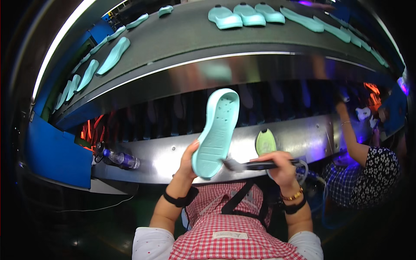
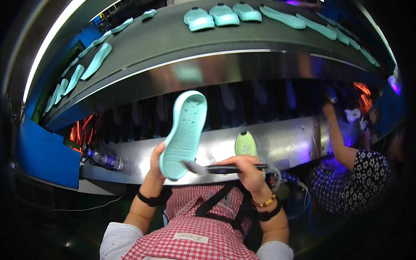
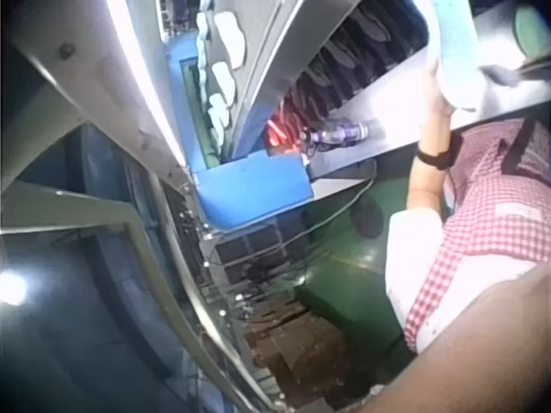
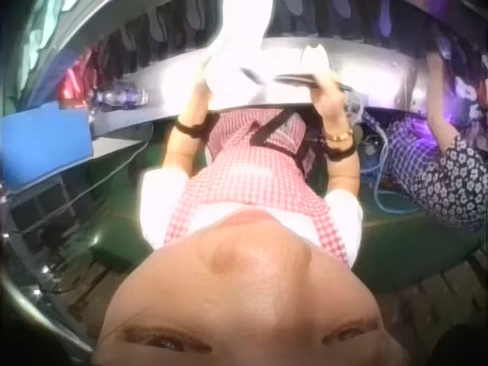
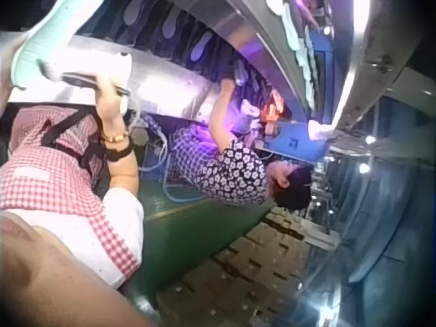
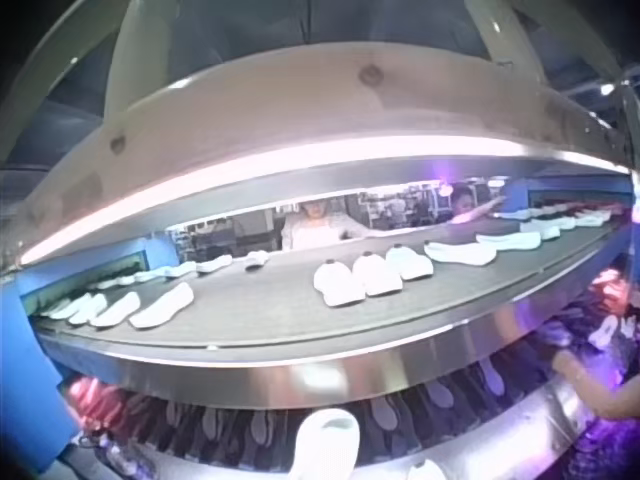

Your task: Apply adhesive to shoe soles using a brush.

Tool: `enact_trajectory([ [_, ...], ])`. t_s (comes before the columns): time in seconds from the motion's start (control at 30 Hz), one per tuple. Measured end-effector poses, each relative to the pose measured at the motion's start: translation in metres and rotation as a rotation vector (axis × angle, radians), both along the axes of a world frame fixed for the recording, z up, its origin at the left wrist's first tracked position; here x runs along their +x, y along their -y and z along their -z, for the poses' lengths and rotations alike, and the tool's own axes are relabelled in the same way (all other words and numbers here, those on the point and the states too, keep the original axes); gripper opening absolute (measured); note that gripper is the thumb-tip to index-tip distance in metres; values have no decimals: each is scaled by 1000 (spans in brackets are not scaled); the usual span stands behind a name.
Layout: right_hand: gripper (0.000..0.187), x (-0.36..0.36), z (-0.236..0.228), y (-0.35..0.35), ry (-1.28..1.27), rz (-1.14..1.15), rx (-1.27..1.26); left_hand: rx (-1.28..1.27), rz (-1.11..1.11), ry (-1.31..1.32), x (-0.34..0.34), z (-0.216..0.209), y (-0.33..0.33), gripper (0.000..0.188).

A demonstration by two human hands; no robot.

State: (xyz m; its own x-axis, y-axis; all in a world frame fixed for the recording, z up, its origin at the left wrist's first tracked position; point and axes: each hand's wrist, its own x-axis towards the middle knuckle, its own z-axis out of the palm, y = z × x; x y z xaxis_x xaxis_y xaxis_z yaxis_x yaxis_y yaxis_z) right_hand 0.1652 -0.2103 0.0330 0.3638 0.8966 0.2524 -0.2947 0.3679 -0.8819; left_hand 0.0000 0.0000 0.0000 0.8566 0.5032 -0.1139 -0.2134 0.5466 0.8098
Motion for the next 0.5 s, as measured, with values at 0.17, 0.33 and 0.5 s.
enact_trajectory([
  [0.17, 45, 14, 18, 54, -424, 470, 77, -4, -44, 285, 14, -129, 0, 64],
  [0.33, 46, 7, 32, 41, -506, 305, 85, -354, -181, 832, 45, -193, -111, 59],
  [0.5, 38, -3, 56, 60, -529, 451, 86, -342, -492, 506, 85, -194, -103, 80],
])
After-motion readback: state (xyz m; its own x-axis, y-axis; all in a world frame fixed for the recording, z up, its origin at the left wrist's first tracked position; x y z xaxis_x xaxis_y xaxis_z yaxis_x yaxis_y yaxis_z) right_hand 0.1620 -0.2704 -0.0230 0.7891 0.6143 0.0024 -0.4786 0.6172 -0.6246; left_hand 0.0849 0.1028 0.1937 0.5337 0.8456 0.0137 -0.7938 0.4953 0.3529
